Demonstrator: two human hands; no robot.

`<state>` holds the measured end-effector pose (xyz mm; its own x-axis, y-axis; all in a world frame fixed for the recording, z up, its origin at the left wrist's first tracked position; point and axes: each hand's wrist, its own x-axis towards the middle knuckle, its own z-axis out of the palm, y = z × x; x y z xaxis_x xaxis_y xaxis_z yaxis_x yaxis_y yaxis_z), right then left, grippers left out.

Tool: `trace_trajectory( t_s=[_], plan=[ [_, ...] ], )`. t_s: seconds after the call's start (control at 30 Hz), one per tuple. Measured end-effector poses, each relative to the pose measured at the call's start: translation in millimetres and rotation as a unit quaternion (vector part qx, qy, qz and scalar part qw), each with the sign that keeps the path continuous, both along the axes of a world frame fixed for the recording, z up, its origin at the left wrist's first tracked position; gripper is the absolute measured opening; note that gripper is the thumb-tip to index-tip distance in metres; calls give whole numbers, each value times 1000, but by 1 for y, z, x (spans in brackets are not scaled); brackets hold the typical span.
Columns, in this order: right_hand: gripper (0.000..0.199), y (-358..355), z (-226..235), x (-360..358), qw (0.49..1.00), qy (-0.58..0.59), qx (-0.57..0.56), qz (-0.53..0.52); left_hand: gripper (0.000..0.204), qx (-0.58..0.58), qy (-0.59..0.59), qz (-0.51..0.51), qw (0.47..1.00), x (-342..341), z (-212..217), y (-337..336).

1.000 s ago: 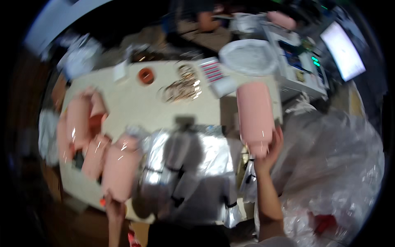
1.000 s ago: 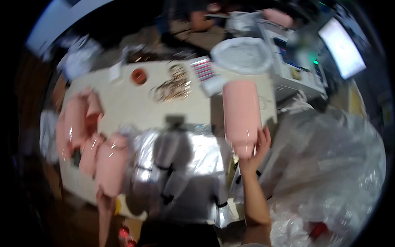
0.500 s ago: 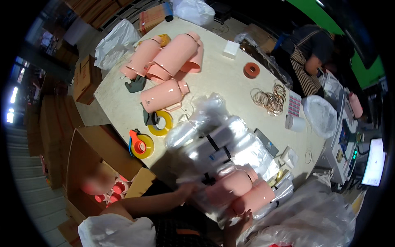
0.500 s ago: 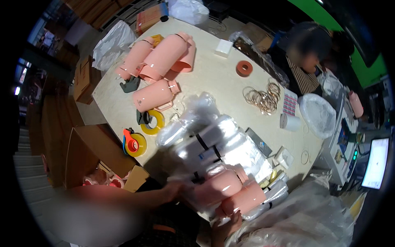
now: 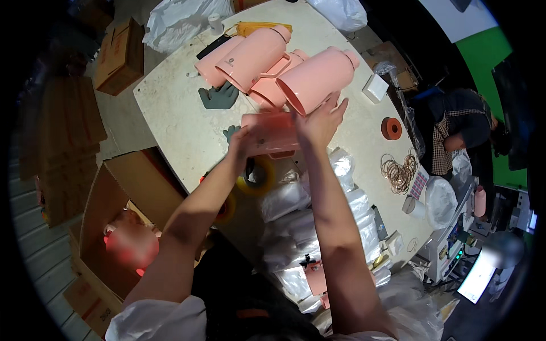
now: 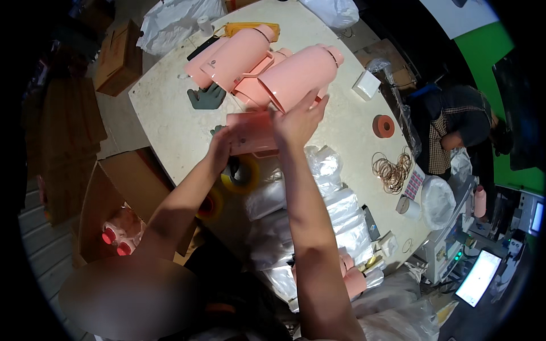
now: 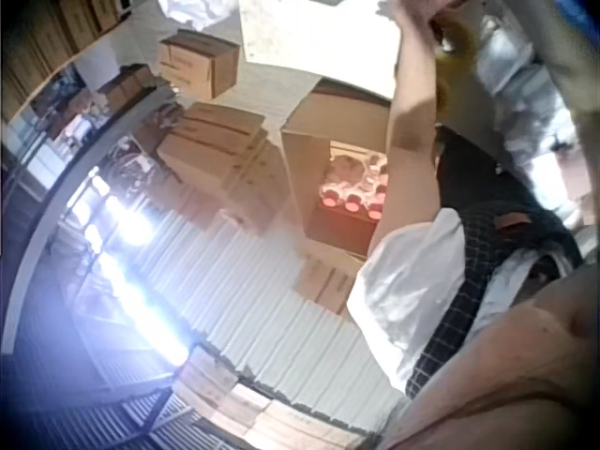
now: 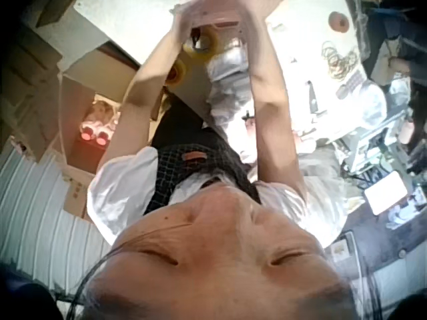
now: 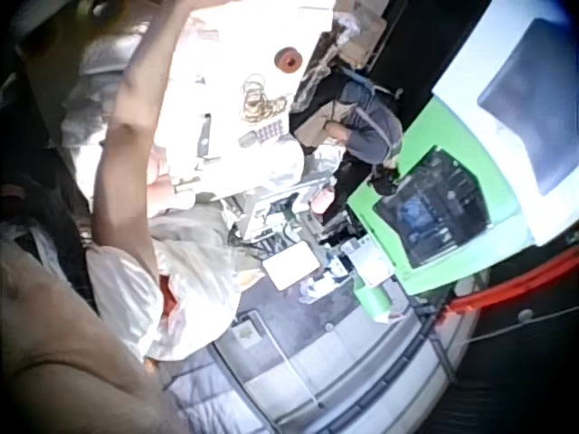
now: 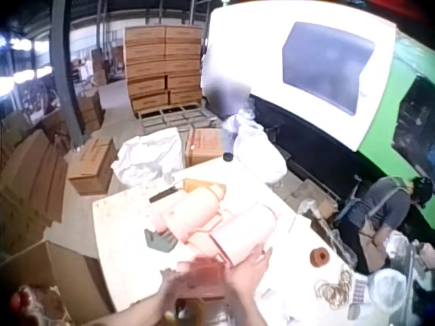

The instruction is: The person repeatedly picks up pink plastic containers, inserts red circular inserts into them, and places the assembled units into a cardboard box. The process involves handling the containers and inserts by hand, wrapping them in plastic, and stacking them in a box.

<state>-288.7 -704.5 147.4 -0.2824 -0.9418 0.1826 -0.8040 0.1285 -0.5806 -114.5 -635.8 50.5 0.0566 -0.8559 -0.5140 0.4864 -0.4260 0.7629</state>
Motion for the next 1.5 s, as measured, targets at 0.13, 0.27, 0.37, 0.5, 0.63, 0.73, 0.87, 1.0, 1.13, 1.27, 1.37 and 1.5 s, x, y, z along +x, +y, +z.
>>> trace_trajectory(
  t_s=[0.13,0.27,0.37,0.5,0.63,0.73,0.87,1.0,1.13,1.27,1.37,1.5],
  plan=[
    [85,-36,-11,-16,987,-127,100,-24,18,51,-59,-11,997,-30,45,-8],
    [51,23,-47,-113,948,-310,-64,30,22,26,92,27,995,-26,57,55],
    [32,155,17,-133,924,-363,-40,-115,23,94,224,15,970,-18,68,145],
    [62,369,38,-163,953,-225,-4,-201,26,259,416,29,871,-32,72,250],
    [87,447,45,-143,936,-244,132,-214,28,417,204,-71,883,-56,72,280],
    [92,439,75,-132,921,74,358,-136,33,432,-21,-228,873,-38,49,275],
    [103,438,90,-131,898,72,420,-107,36,268,-310,-48,911,1,47,182],
    [103,386,108,-144,959,39,267,-85,64,-61,-352,114,927,24,39,23],
    [82,255,58,-146,982,-127,139,-7,73,-167,-186,174,953,26,1,-106],
    [91,63,-27,-97,995,1,47,91,27,-79,-165,192,964,6,21,-145],
    [93,-52,-71,-61,994,98,27,40,25,-107,-79,156,979,14,33,-127],
    [66,-134,-109,-84,982,126,143,-10,27,-59,-58,124,989,14,76,-52]
  ],
)
